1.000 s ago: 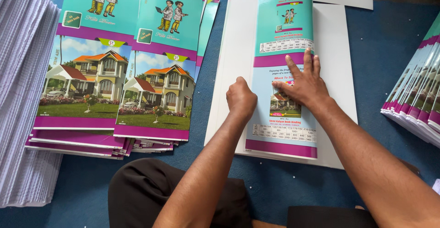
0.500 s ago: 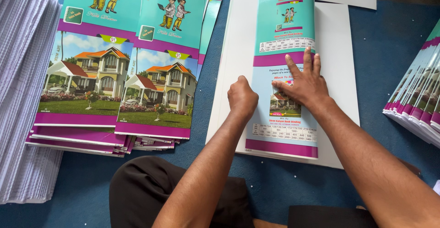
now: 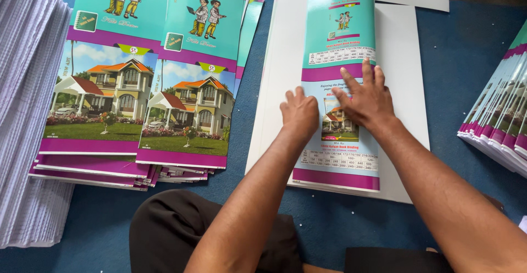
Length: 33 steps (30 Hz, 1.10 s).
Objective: The person inserts a printed cover sheet into a white book cover, folds the edges, and uses a wooden stick to press the spine. The person repeats this process for multiple book covers.
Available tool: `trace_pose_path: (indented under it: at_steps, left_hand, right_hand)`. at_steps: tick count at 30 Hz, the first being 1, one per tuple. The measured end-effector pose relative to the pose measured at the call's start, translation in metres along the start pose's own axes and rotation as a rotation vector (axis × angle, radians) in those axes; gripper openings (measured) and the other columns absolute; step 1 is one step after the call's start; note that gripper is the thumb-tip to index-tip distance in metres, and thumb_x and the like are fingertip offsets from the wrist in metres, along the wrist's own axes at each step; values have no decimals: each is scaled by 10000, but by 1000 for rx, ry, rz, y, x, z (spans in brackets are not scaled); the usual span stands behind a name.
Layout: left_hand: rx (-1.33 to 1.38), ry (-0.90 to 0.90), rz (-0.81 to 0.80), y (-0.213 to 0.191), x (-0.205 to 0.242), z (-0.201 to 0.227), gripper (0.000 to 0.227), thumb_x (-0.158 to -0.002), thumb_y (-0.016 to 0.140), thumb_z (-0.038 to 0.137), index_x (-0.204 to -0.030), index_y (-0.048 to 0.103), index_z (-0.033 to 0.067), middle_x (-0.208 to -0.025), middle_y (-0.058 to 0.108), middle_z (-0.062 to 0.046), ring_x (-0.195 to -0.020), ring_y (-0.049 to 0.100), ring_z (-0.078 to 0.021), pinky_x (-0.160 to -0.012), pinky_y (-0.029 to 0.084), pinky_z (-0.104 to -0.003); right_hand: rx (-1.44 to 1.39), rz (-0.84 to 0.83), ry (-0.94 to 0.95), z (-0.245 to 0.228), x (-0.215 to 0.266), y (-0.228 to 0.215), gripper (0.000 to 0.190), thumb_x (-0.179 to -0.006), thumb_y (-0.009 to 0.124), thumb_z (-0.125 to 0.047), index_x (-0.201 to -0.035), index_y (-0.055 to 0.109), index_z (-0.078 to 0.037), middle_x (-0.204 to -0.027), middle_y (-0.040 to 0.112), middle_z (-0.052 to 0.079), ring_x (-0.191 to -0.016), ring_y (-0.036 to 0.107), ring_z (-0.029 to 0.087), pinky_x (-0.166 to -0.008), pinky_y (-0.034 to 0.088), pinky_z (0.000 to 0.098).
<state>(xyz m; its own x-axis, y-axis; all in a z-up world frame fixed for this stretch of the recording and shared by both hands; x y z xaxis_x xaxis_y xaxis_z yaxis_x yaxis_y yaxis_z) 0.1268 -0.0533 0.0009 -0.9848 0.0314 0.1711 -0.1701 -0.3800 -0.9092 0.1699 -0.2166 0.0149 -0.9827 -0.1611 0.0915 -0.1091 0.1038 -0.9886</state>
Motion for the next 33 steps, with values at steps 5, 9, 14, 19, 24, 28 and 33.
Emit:
trace_pose_path:
  at_steps: [5,9,14,19,24,28,33]
  left_hand:
    - [-96,186,-12,0,-18,11,214,-844,725,115,-1053,768,108,-1283,585,-78,-1217,548,-289,-932,521,-494]
    - [-136,161,-242,-5,-26,16,504,-630,946,216,-1091,762,125,-1291,577,-79,-1235,530,-289,-976,518,-446]
    - [-187,137,-231,-9,-24,27,697,-540,1014,317,-1139,725,103,-1291,544,-88,-1238,511,-290,-974,509,-431]
    - [-125,148,-106,8,-27,30,649,-646,956,340,-1191,701,98,-1284,535,-139,-1226,516,-349,-978,506,-455]
    - [-101,149,-70,22,-33,36,579,-765,843,234,-1303,629,229,-1300,473,-220,-1206,475,-462,-960,490,-535]
    - [-159,136,-84,19,-32,42,394,-910,733,256,-1295,656,223,-1357,447,-241,-1230,465,-477,-976,478,-577]
    - [-121,52,-216,0,-23,44,473,-920,719,264,-1380,611,292,-1411,421,-197,-1276,445,-401,-964,498,-571]
  right_hand:
    - [-63,92,-42,22,-5,0,848,-947,429,-624,-1640,237,-175,-1709,115,202,-1551,131,361,-1239,202,526]
    - [-4,58,-45,30,-15,17,889,-926,387,-681,-1626,155,-184,-1689,35,192,-1559,17,312,-1237,47,477]
    - [60,-21,-4,39,-20,34,934,-911,265,-782,-1630,117,-204,-1693,-13,154,-1564,-49,280,-1241,-47,519]
    - [12,-50,-14,41,-20,46,974,-892,202,-820,-1626,104,-187,-1686,-23,153,-1552,-58,282,-1189,-80,594]
    - [-35,30,-22,46,-20,54,899,-931,226,-756,-1622,160,-185,-1697,15,144,-1564,-24,279,-1190,-60,636]
    - [-152,38,-25,55,-26,62,789,-967,325,-617,-1613,249,-172,-1708,67,148,-1574,18,287,-1207,-47,651]
    - [-367,-45,-67,89,-33,40,652,-919,542,-414,-1503,464,-134,-1628,331,146,-1502,302,297,-1198,195,565]
Point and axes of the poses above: each hand's wrist, its own x-axis away from the middle knuckle, its own y-axis out of the palm, z = x × y, the point moved 4 cm from there along -x, towards the middle knuckle
